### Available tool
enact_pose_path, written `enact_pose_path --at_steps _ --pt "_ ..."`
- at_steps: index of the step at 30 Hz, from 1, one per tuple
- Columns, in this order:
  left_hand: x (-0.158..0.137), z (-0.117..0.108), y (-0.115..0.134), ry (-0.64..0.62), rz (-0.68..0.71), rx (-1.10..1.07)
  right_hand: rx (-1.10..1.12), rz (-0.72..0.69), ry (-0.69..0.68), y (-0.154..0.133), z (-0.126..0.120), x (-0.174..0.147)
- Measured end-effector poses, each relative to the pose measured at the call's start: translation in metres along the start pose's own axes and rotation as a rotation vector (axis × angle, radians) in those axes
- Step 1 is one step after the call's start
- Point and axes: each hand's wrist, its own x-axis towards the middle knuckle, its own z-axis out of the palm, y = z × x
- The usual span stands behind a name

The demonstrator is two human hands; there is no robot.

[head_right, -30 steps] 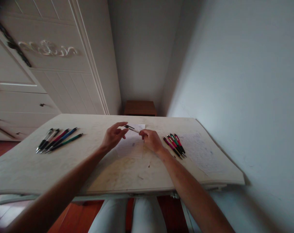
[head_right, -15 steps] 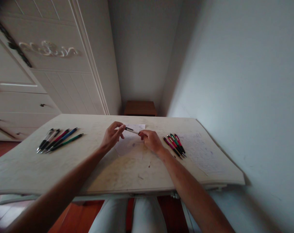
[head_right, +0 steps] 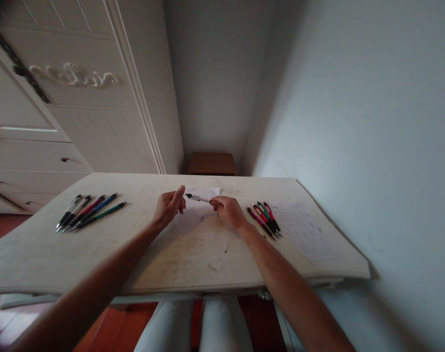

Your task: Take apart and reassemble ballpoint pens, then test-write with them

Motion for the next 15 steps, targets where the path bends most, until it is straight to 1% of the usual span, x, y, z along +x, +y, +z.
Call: enact_pose_path --at_steps 3,6,8,11,15 --pt "0.0011 -0.0001 0.0022 0.008 0.046 -0.084 -0.016 0.007 0.003 -0.0010 -0.0008 0.0002" --pt "0.0035 0.0023 0.0012 -0.066 0.059 -0.136 -0.043 0.026 0.017 -0.0002 -0.0020 0.0004" --pt "0.0047 0.0040 -0.0011 -0.095 0.049 -0.107 -0.060 0.033 0.023 0.0014 -0.0023 0.0005" --pt "0.0046 0.0044 -0.0033 -0.085 0.027 -0.021 -0.056 0.032 0.021 0.0039 -0.0014 0.0006" --pt "0.0020 0.0021 -0.0031 -0.082 -0.033 0.066 -0.040 -0.027 -0.010 0.0045 0.0003 0.0010"
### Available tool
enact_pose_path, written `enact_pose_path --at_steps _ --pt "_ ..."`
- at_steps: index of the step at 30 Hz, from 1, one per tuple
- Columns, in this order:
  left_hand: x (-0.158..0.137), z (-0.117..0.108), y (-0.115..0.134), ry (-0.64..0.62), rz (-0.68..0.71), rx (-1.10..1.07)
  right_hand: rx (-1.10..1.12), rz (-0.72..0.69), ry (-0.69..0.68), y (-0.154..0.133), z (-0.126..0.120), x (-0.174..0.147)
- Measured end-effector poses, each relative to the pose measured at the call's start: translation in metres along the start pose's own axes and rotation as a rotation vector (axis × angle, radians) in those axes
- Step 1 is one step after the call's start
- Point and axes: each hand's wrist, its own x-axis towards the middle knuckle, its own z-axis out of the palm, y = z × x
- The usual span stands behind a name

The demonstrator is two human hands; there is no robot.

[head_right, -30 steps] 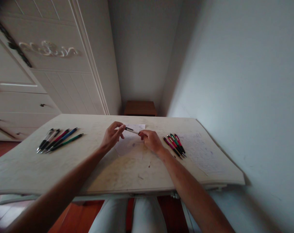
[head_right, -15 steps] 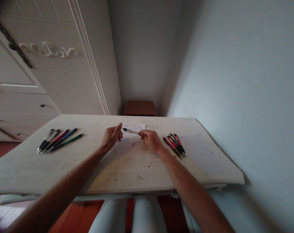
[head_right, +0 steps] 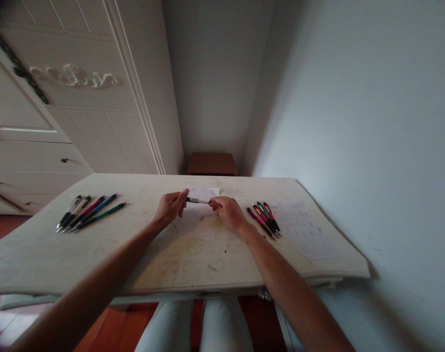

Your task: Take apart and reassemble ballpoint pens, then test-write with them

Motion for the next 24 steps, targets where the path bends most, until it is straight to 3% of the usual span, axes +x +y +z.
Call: enact_pose_path --at_steps 6,11,17,24 --pt "-0.0004 -0.0020 0.0006 0.016 0.009 -0.026 -0.045 -0.051 -0.005 0.0002 -0.0005 0.0004" --pt "0.0021 0.0023 -0.0003 -0.082 0.077 -0.153 -0.109 -0.060 0.040 0.0041 -0.0005 0.0011" --pt "0.0046 0.0039 -0.0059 -0.045 0.125 0.077 -0.136 -0.099 0.060 0.0027 -0.0017 0.0016" --pt "0.0029 0.0028 -0.0080 -0.007 0.016 0.189 -0.093 -0.155 0.056 -0.0026 -0.0040 0.0004"
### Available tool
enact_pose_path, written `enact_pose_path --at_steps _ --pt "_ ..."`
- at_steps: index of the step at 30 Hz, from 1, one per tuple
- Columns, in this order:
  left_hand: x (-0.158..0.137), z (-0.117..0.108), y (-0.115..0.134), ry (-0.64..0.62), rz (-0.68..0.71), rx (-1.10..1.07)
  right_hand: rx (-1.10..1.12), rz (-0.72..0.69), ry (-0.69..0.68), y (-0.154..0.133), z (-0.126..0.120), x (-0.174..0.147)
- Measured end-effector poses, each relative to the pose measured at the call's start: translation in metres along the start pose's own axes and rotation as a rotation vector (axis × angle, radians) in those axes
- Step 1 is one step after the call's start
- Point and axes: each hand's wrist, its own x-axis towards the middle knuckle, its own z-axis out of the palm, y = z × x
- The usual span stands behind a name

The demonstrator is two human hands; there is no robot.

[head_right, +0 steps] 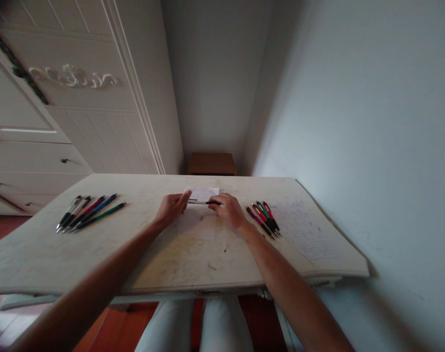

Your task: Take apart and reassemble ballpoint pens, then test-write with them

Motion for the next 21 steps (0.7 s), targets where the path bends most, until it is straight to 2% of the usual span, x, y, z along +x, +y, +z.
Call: enact_pose_path --at_steps 4,10,17,21 --pt "-0.0009 -0.0009 0.0025 -0.028 -0.048 -0.034 0.020 0.000 0.020 0.0015 0.0005 0.0000" --pt "-0.0004 0.0011 0.0041 -0.082 0.045 -0.333 0.012 0.026 0.051 0.0069 0.0029 0.0003" --pt "0.0026 0.0048 -0.0020 -0.074 0.100 -0.297 0.096 0.030 0.031 0.0093 0.0035 -0.0008" --pt "-0.0002 0.0020 0.0019 -0.122 0.122 -0.246 0.082 0.016 0.005 0.0067 0.0028 -0.0010"
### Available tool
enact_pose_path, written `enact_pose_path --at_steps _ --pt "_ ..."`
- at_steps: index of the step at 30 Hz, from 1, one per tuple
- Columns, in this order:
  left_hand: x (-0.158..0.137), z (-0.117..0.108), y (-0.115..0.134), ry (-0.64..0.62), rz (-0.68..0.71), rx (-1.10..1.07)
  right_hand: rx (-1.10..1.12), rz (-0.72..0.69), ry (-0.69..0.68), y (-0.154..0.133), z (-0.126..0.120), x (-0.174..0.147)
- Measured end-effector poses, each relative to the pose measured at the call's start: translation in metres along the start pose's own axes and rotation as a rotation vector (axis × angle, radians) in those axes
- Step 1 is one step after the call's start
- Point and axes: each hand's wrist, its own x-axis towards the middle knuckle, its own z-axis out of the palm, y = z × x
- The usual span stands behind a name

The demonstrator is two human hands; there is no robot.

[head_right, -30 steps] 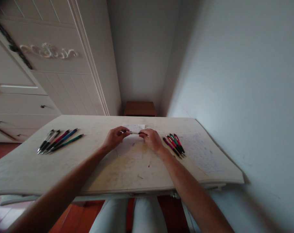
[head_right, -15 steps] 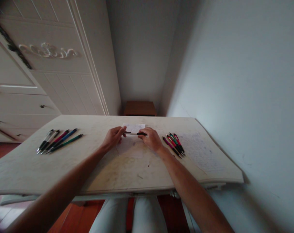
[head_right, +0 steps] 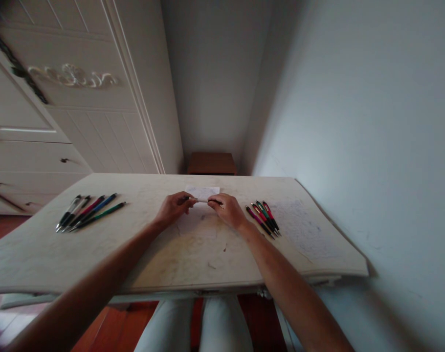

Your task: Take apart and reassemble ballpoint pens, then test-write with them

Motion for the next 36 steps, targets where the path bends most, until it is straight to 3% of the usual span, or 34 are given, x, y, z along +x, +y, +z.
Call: enact_pose_path --at_steps 12,21,29,36 --pt "-0.0050 -0.0011 0.0046 0.039 -0.150 0.127 -0.036 -0.069 -0.023 -0.0090 -0.0019 -0.0004" --pt "-0.0002 -0.0010 0.0050 0.046 -0.026 -0.138 -0.070 -0.055 -0.026 -0.0082 -0.0026 0.0000" --pt "-0.0010 0.0001 0.0054 0.046 -0.040 0.073 -0.053 -0.067 -0.021 -0.0070 -0.0031 0.0007" --pt "-0.0022 -0.0012 -0.0005 0.080 -0.147 0.201 -0.024 -0.068 -0.042 -0.0094 -0.0032 0.0002"
